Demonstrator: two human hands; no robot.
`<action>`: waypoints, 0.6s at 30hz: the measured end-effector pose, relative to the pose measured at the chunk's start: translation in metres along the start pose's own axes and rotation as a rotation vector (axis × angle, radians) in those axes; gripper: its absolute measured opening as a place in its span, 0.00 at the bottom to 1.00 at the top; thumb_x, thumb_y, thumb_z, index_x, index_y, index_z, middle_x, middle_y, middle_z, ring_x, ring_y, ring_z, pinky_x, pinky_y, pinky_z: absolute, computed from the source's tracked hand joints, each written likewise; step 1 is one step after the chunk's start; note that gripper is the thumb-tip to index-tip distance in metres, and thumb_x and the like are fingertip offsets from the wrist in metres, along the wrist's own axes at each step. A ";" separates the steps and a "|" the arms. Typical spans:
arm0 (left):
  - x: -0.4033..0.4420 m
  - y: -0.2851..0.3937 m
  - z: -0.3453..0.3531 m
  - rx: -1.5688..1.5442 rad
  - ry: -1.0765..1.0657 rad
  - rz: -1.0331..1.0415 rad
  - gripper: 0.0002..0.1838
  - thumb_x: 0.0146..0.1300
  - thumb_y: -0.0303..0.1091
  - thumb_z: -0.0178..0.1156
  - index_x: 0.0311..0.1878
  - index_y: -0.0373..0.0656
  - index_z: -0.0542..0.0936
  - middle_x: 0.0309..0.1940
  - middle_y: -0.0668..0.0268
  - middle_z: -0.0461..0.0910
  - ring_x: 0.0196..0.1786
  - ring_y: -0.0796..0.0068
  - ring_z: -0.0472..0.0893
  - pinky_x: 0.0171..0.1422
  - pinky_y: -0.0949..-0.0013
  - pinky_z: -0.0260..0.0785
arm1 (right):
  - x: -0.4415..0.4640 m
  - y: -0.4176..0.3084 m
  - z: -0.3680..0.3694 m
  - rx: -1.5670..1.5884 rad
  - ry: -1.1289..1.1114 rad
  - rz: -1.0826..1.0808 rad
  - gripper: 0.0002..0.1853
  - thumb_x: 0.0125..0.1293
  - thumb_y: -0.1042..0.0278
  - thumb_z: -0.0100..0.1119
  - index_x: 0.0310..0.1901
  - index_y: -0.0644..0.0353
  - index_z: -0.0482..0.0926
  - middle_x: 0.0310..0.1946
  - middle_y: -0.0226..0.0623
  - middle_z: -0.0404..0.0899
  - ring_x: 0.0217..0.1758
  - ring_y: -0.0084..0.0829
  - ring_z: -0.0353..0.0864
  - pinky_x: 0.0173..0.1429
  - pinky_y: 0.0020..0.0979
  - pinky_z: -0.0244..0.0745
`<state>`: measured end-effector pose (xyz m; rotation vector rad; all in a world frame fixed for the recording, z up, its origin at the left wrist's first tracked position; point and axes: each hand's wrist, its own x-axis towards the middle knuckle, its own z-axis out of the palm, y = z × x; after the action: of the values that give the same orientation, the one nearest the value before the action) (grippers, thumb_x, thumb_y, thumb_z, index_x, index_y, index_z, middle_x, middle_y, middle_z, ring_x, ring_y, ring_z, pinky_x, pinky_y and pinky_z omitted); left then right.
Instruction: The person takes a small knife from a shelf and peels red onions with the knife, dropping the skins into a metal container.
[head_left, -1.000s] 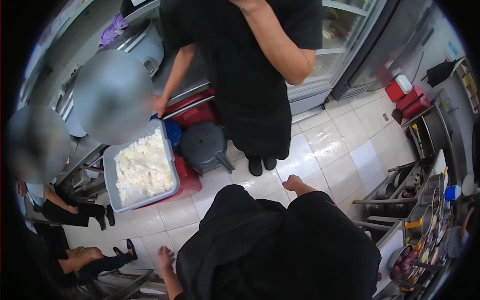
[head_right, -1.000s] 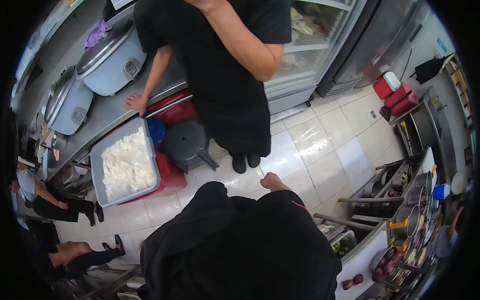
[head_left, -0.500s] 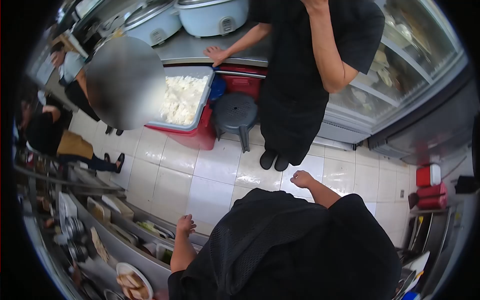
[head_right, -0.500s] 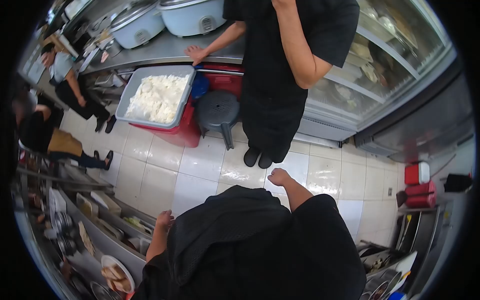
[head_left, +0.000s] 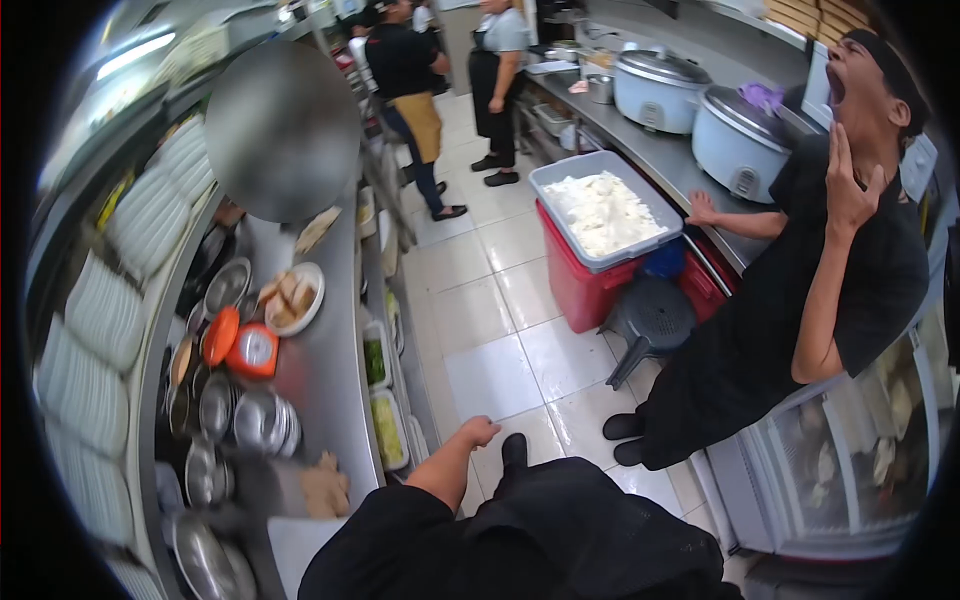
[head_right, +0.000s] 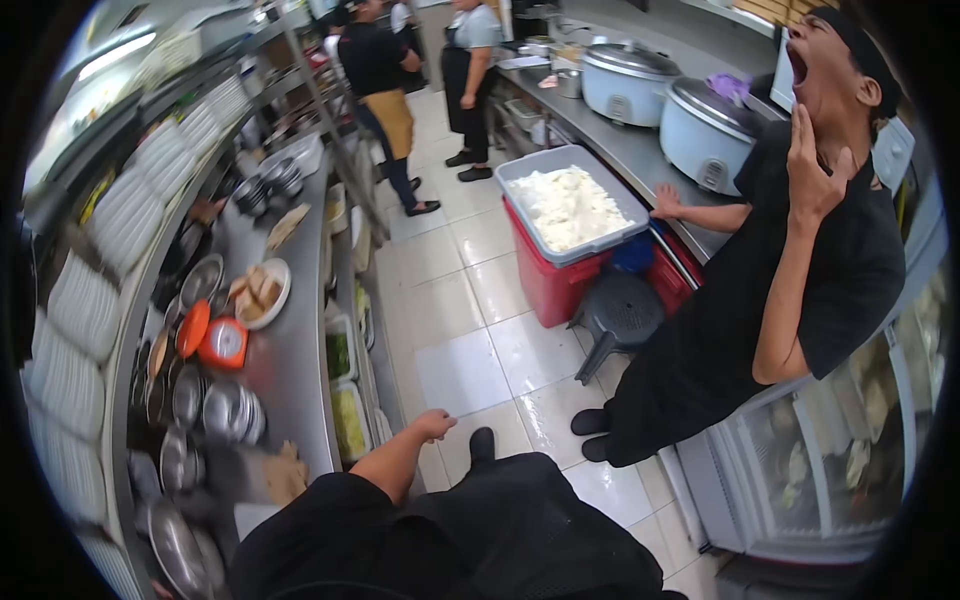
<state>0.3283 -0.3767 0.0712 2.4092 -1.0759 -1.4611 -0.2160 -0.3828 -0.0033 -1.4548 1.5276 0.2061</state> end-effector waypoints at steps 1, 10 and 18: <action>-0.016 0.005 0.022 0.010 -0.006 0.004 0.26 0.66 0.50 0.54 0.47 0.32 0.82 0.37 0.49 0.83 0.32 0.56 0.84 0.33 0.53 0.78 | 0.001 0.001 -0.003 -0.017 -0.006 -0.019 0.22 0.66 0.51 0.49 0.38 0.62 0.85 0.37 0.52 0.84 0.43 0.49 0.84 0.51 0.46 0.76; -0.130 -0.007 0.139 0.010 -0.039 0.005 0.30 0.68 0.54 0.51 0.36 0.29 0.83 0.31 0.47 0.84 0.29 0.54 0.83 0.34 0.49 0.78 | -0.003 -0.024 -0.040 -0.203 -0.100 -0.269 0.22 0.66 0.51 0.51 0.34 0.64 0.85 0.32 0.49 0.84 0.38 0.45 0.84 0.46 0.44 0.76; -0.200 -0.043 0.197 -0.117 0.436 0.157 0.28 0.62 0.51 0.51 0.37 0.29 0.84 0.40 0.42 0.84 0.44 0.47 0.84 0.53 0.51 0.74 | -0.004 -0.044 -0.037 -0.554 -0.255 -0.487 0.22 0.65 0.51 0.53 0.31 0.66 0.84 0.28 0.47 0.83 0.34 0.41 0.84 0.42 0.42 0.75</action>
<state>0.1340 -0.1711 0.0939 2.3420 -1.0122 -0.8665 -0.1993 -0.4169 0.0394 -2.0966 0.9045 0.5249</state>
